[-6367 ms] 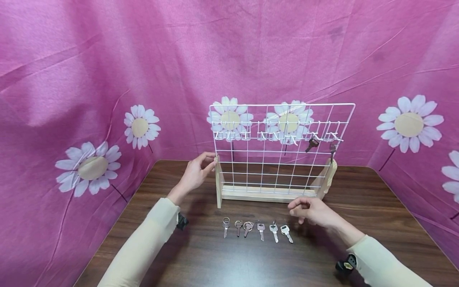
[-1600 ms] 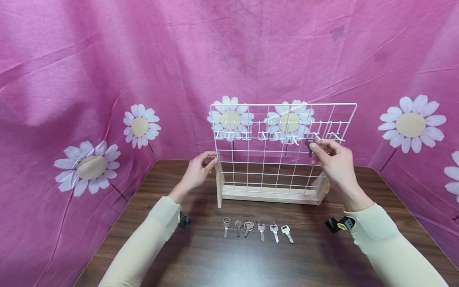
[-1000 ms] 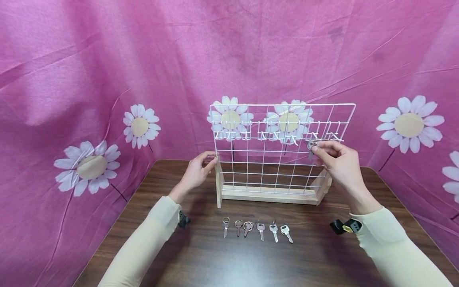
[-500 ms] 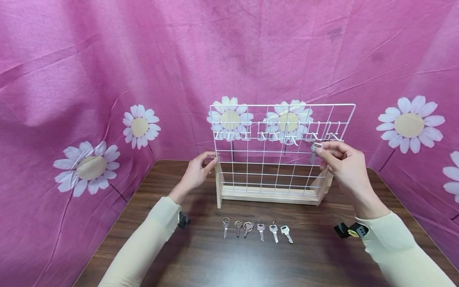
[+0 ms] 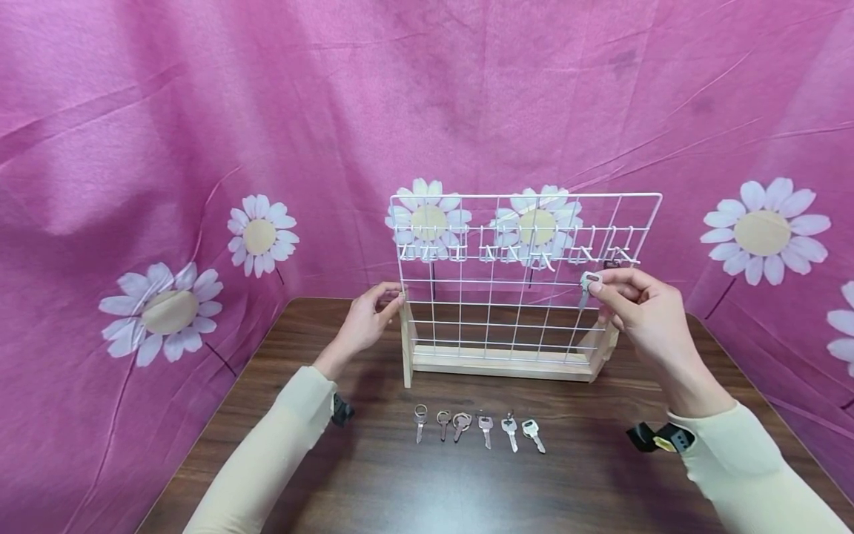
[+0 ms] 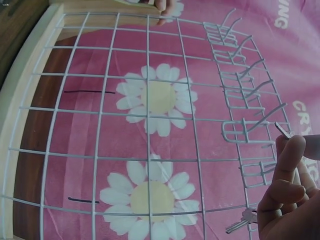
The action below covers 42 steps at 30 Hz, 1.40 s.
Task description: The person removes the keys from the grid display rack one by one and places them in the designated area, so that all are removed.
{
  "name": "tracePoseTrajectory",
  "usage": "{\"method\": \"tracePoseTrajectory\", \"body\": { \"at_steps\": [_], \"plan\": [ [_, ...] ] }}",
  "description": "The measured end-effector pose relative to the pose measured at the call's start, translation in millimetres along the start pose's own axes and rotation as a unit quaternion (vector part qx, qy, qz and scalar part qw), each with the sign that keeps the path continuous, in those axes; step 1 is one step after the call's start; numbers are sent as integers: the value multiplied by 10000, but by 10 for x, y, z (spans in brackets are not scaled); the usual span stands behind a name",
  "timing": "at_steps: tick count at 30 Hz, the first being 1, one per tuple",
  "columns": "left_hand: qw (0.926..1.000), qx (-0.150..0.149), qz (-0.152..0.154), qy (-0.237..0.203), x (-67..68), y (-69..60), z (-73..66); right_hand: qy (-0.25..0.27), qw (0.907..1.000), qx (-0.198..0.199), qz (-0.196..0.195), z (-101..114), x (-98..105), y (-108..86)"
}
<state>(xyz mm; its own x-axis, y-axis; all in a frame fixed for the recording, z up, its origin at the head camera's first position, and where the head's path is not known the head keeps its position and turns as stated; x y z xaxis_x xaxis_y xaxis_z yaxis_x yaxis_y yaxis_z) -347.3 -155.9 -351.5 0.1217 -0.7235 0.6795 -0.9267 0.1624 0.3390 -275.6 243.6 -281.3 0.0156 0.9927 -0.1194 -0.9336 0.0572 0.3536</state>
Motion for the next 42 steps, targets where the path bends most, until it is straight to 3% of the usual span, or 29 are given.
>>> {"method": "tracePoseTrajectory", "body": {
  "at_steps": [8, 18, 29, 36, 42],
  "plan": [
    [9998, -99, -55, 151, -3, -2, -2, -856, 9956, -130, 370, -158, 12, -65],
    [9999, -64, -73, 124, -11, 5, 9, -1415, 9862, -293, 811, -363, -2, -132],
    [9996, -225, -113, 151, -5, -1, -14, -1355, 9803, -817, 1184, -630, -35, -220],
    [9997, -180, -46, 144, -12, 9, -2, -1205, 9761, -884, 1575, -791, -64, -263],
    [9998, -130, -51, 145, -5, 0, -5, -989, 9727, -1165, 1749, -908, -51, -301]
  ]
}}
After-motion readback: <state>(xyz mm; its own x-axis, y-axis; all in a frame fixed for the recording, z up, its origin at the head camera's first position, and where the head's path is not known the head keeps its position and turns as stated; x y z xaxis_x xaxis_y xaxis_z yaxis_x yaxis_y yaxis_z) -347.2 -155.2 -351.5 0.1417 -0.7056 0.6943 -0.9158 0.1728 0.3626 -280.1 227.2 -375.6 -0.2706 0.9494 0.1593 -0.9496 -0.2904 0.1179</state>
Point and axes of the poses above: each hand's wrist, its own y-axis towards the middle knuckle, its own x-axis out of the back of the hand, z = x × y, the point moved 6 cm from there along y, towards the middle knuckle, and after that the axes turned 10 degrees about y, right-handed, at the moved point
